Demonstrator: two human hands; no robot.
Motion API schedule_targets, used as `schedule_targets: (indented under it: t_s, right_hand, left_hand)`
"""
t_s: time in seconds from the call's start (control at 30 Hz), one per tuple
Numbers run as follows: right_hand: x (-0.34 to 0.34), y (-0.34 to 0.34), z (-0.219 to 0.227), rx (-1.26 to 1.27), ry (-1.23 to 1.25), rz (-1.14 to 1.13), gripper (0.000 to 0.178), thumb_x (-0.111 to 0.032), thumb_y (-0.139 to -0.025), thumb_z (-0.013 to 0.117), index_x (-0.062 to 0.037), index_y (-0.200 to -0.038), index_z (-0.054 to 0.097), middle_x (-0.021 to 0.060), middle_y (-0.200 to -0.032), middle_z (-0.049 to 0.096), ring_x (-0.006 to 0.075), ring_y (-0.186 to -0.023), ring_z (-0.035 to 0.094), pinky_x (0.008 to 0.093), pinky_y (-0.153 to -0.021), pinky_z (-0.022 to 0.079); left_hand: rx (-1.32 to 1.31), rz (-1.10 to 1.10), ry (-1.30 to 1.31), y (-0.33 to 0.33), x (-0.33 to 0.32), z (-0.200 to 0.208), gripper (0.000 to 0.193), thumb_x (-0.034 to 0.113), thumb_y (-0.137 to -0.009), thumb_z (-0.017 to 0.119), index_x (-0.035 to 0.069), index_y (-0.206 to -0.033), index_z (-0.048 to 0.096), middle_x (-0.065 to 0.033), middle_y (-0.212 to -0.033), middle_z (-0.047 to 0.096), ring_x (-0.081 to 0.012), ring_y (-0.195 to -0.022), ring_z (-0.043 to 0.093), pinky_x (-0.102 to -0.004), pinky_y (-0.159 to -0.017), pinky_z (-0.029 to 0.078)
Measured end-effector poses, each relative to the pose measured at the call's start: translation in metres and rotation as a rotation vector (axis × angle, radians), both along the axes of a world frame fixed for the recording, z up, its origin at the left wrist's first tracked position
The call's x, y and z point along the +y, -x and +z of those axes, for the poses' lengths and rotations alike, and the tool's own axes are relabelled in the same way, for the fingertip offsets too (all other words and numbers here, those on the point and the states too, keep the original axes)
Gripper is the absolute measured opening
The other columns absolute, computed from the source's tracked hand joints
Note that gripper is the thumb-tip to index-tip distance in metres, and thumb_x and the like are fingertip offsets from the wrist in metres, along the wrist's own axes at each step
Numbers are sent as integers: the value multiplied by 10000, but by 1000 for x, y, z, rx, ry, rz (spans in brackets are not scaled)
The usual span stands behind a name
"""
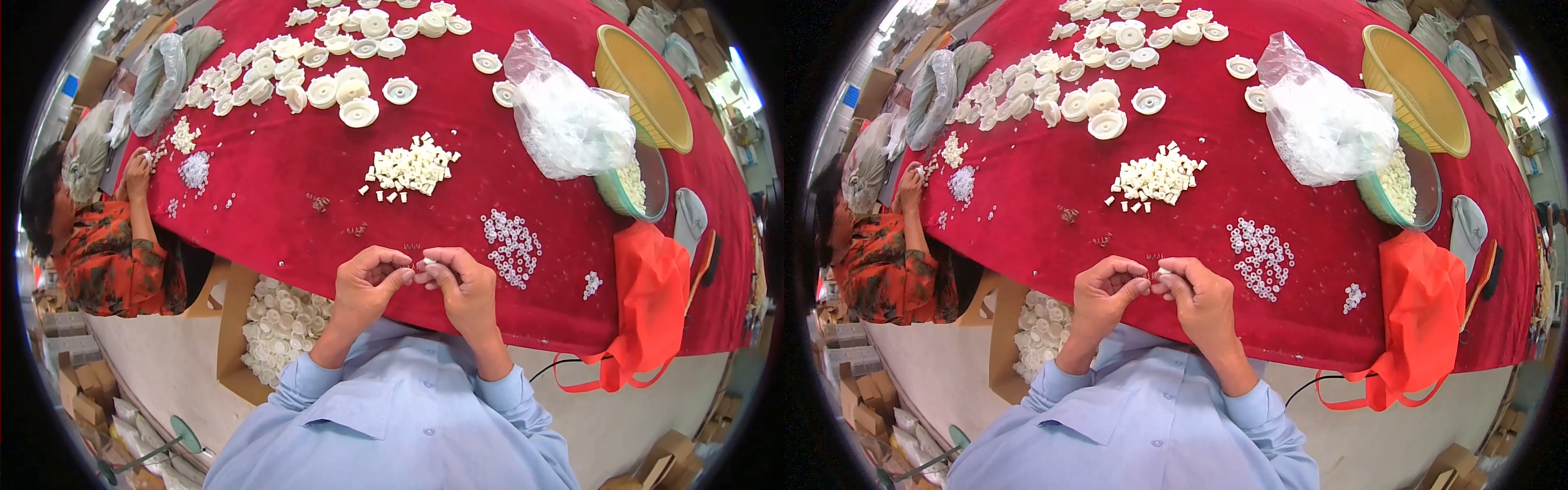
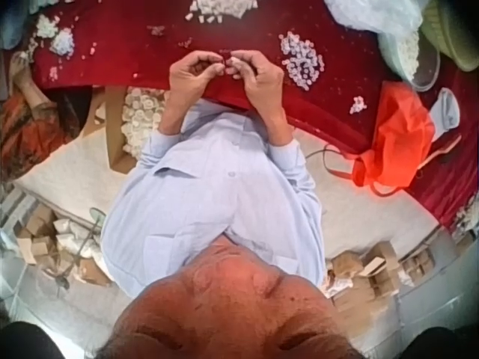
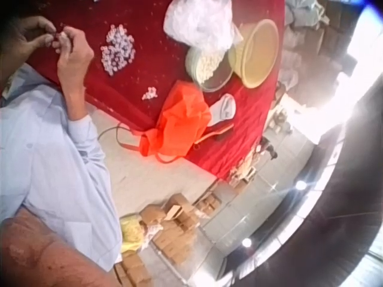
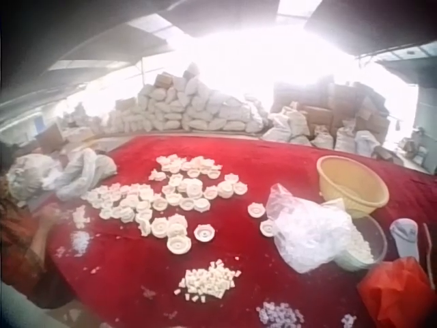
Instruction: The person assembles plastic components by hand, inserting springs, pins, and small plastic pieces into caps, and arranges parts across the table.
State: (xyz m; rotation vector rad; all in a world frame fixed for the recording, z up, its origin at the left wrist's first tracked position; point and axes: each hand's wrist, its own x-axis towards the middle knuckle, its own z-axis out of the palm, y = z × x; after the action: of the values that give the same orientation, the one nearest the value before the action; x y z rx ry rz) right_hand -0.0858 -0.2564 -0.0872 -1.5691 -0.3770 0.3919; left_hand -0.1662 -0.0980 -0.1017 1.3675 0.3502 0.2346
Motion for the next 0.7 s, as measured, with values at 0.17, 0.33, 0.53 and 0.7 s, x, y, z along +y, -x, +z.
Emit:
schedule_targets:
  t_s: [0.17, 0.33, 0.53, 0.7]
  right_hand:
    - [-3, 5, -5, -138, 34, 18, 149, 41, -948, 679, 36, -1092, 713, 120, -878, 739, 164, -733, 750, 269, -625, 597]
    - [-4, 6, -3, -237, -4, 51, 165, 39, -934, 690, 24, -1096, 723, 120, -882, 733, 162, -714, 738, 280, -613, 587]
    - [-11, 3, -4, -366, 9, 126, 176, 16, -930, 703, 1, -1105, 695, 138, -916, 740, 221, -730, 752, 318, -615, 586]
    - [-15, 7, 9, -397, 53, 118, 193, 4, -903, 747, -10, -1082, 676, 128, -901, 748, 225, -727, 756, 312, -616, 591]
  left_hand:
    - [-45, 2, -154, 2, -3, 4, 175, -72, -903, 751, -32, -1067, 706, -78, -1018, 704, -125, -908, 710, -253, -792, 601]
    - [-71, 23, -216, 3, -5, 8, 150, -81, -889, 756, -32, -1027, 726, -83, -1001, 716, -123, -890, 711, -254, -753, 604]
    - [-8, -53, -90, 4, -4, 16, 86, -21, -936, 738, -43, -1019, 737, -76, -909, 730, -115, -785, 710, -241, -675, 596]
    - [56, -108, -5, 9, -3, 20, 115, 81, -1001, 702, -27, -1000, 741, -64, -824, 735, -93, -670, 677, -229, -596, 569]
